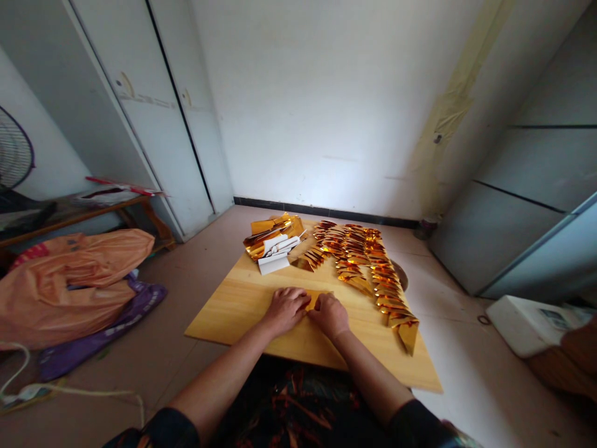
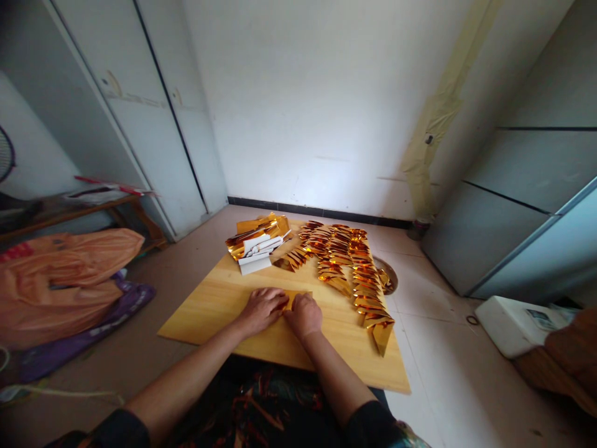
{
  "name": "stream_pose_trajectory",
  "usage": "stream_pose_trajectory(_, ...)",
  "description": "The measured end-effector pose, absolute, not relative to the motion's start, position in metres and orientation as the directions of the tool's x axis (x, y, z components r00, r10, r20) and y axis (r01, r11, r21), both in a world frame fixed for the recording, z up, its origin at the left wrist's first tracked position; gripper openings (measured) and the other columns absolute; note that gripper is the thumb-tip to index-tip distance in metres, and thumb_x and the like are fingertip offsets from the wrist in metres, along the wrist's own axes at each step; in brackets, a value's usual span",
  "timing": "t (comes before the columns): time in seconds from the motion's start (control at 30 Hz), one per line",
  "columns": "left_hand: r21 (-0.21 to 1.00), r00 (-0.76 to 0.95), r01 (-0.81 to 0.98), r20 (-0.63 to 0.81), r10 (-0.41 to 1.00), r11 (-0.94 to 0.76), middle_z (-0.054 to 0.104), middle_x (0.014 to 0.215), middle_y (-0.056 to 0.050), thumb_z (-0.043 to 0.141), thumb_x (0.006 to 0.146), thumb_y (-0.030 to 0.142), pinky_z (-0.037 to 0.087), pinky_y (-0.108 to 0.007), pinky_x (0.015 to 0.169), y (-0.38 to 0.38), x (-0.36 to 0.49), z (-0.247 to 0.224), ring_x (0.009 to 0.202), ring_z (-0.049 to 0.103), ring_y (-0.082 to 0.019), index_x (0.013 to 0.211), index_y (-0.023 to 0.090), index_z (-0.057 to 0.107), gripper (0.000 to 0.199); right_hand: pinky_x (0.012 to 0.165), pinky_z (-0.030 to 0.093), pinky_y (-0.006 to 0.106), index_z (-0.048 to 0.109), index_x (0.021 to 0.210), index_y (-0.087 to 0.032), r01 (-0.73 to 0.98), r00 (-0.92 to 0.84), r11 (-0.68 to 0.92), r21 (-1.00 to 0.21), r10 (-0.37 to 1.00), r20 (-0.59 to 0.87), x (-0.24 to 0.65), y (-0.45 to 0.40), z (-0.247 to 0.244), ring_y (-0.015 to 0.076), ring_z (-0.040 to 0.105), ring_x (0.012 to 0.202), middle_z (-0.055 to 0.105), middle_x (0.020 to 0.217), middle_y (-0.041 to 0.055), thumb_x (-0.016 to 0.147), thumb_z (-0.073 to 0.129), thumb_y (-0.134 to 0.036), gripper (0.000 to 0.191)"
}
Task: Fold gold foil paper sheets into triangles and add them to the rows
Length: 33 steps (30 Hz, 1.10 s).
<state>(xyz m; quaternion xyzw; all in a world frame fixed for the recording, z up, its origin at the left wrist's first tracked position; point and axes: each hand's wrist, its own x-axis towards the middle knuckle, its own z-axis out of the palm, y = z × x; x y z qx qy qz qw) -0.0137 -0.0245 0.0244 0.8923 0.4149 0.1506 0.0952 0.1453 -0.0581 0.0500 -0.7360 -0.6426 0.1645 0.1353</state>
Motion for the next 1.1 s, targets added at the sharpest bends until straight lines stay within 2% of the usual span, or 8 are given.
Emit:
stream_pose_trajectory(0.2, 0.307, 0.606, 0.713, 0.184, 0.774, -0.631, 0.059, 0.126, -0.002, 0.057, 0.086, 0.029, 0.033, -0.041, 0.095, -0.023, -0.014, 0.023, 0.115, 0.049, -0.024, 0.117, 0.031, 0.061, 0.03, 0.067, 0.039, 0.024, 0.066, 0.085, -0.018, 0.911, 0.11, -0.151, -0.383, 0.986, -0.127, 0.146, -0.056, 0.053, 0.0185, 0.063, 0.086, 0.066, 0.097, 0.0082, 0.074, 0.062, -0.025, 0.014)
stream_pose_trajectory(0.43, 0.326, 0.596, 0.717, 0.172, 0.785, -0.616, 0.058, 0.128, -0.002, 0.058, 0.086, 0.028, 0.032, -0.042, 0.096, -0.022, -0.014, 0.024, 0.117, 0.048, -0.024, 0.117, 0.031, 0.062, 0.032, 0.064, 0.036, 0.023, 0.069, 0.082, -0.019, 0.91, 0.121, -0.182, -0.372, 0.976, -0.18, 0.161, -0.058, 0.056, 0.0186, 0.064, 0.087, 0.07, 0.093, 0.0076, 0.074, 0.059, -0.018, 0.013)
stream_pose_trajectory(0.7, 0.331, 0.595, 0.723, 0.151, 0.79, -0.607, 0.058, 0.127, -0.002, 0.056, 0.086, 0.028, 0.032, -0.042, 0.098, -0.023, -0.014, 0.028, 0.117, 0.048, -0.024, 0.12, 0.032, 0.061, 0.034, 0.056, 0.032, 0.022, 0.068, 0.075, -0.02, 0.885, 0.183, -0.257, -0.387, 0.959, -0.217, 0.188, -0.059, 0.06, 0.0177, 0.063, 0.077, 0.071, 0.084, 0.0058, 0.07, 0.061, -0.017, 0.009)
stream_pose_trajectory(0.83, 0.328, 0.6, 0.719, 0.15, 0.786, -0.612, 0.058, 0.127, -0.001, 0.056, 0.086, 0.026, 0.033, -0.043, 0.097, -0.023, -0.014, 0.028, 0.117, 0.048, -0.023, 0.121, 0.036, 0.06, 0.036, 0.056, 0.034, 0.021, 0.067, 0.071, -0.019, 0.885, 0.17, -0.242, -0.397, 0.963, -0.208, 0.202, -0.062, 0.058, 0.0159, 0.061, 0.072, 0.069, 0.079, 0.0041, 0.07, 0.061, -0.015, 0.008)
stream_pose_trajectory(0.9, 0.321, 0.601, 0.72, 0.155, 0.784, -0.616, 0.058, 0.127, 0.0, 0.054, 0.087, 0.025, 0.033, -0.043, 0.096, -0.023, -0.014, 0.028, 0.116, 0.048, -0.023, 0.118, 0.039, 0.061, 0.035, 0.058, 0.036, 0.022, 0.067, 0.072, -0.019, 0.891, 0.163, -0.206, -0.405, 0.977, -0.137, 0.206, -0.063, 0.053, 0.0152, 0.06, 0.071, 0.068, 0.078, 0.0043, 0.074, 0.058, -0.014, 0.011)
stream_pose_trajectory(0.97, 0.316, 0.601, 0.721, 0.157, 0.783, -0.617, 0.058, 0.126, 0.001, 0.053, 0.088, 0.025, 0.033, -0.043, 0.096, -0.024, -0.014, 0.028, 0.115, 0.048, -0.023, 0.114, 0.04, 0.064, 0.033, 0.063, 0.039, 0.022, 0.068, 0.076, -0.018, 0.896, 0.114, -0.105, -0.432, 0.993, -0.005, 0.208, -0.063, 0.046, 0.0151, 0.06, 0.073, 0.067, 0.082, 0.0052, 0.078, 0.054, -0.013, 0.015)
stream_pose_trajectory(1.1, 0.313, 0.607, 0.713, 0.171, 0.776, -0.627, 0.059, 0.124, 0.0, 0.051, 0.09, 0.029, 0.032, -0.044, 0.098, -0.023, -0.014, 0.027, 0.115, 0.048, -0.022, 0.112, 0.039, 0.065, 0.028, 0.081, 0.044, 0.028, 0.069, 0.093, -0.021, 0.831, -0.252, 0.328, -0.449, 0.942, 0.222, 0.209, -0.064, 0.035, 0.019, 0.058, 0.094, 0.066, 0.106, 0.0073, 0.075, 0.064, -0.016, 0.02)
